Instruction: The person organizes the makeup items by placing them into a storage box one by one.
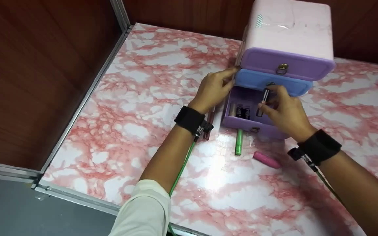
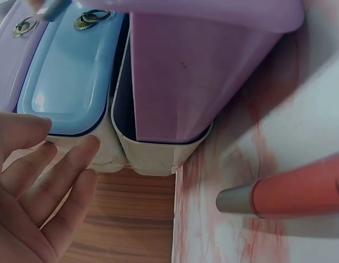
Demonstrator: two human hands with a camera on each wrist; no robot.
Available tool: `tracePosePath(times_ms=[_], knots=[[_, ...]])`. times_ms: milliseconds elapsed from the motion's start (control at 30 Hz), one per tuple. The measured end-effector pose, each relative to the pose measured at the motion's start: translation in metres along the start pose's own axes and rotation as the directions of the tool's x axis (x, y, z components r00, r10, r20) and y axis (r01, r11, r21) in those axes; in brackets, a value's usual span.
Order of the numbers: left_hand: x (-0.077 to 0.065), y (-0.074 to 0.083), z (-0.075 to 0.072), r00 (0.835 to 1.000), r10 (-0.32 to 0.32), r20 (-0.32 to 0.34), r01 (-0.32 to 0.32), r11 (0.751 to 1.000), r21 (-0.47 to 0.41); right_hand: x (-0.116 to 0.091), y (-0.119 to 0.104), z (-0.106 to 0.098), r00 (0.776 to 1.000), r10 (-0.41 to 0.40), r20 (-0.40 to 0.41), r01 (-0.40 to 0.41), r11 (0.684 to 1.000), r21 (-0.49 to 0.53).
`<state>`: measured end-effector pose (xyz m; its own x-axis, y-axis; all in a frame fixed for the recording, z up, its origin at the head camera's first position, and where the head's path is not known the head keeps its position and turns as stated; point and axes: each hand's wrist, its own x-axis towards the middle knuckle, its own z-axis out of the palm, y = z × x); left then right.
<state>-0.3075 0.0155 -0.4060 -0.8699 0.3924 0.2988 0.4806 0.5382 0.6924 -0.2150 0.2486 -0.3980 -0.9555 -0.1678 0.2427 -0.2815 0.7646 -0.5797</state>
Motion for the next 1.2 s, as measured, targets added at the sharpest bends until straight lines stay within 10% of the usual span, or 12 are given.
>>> tracePosePath(times_ms=[267, 1200], knots=[[0.0, 0.001, 0.0, 1.0, -0.021, 0.01, 0.021, 1.0, -0.007, 0.009, 0.009, -0.003, 0.964, 0.173, 0.202, -0.15, 0.981, -0.123], [0.001, 0.002, 0.0, 1.0, -0.025, 0.015, 0.026, 1.0, -0.016, 0.02, 0.017, 0.013, 0.923, 0.16, 0.351, -0.118, 0.983, -0.139]])
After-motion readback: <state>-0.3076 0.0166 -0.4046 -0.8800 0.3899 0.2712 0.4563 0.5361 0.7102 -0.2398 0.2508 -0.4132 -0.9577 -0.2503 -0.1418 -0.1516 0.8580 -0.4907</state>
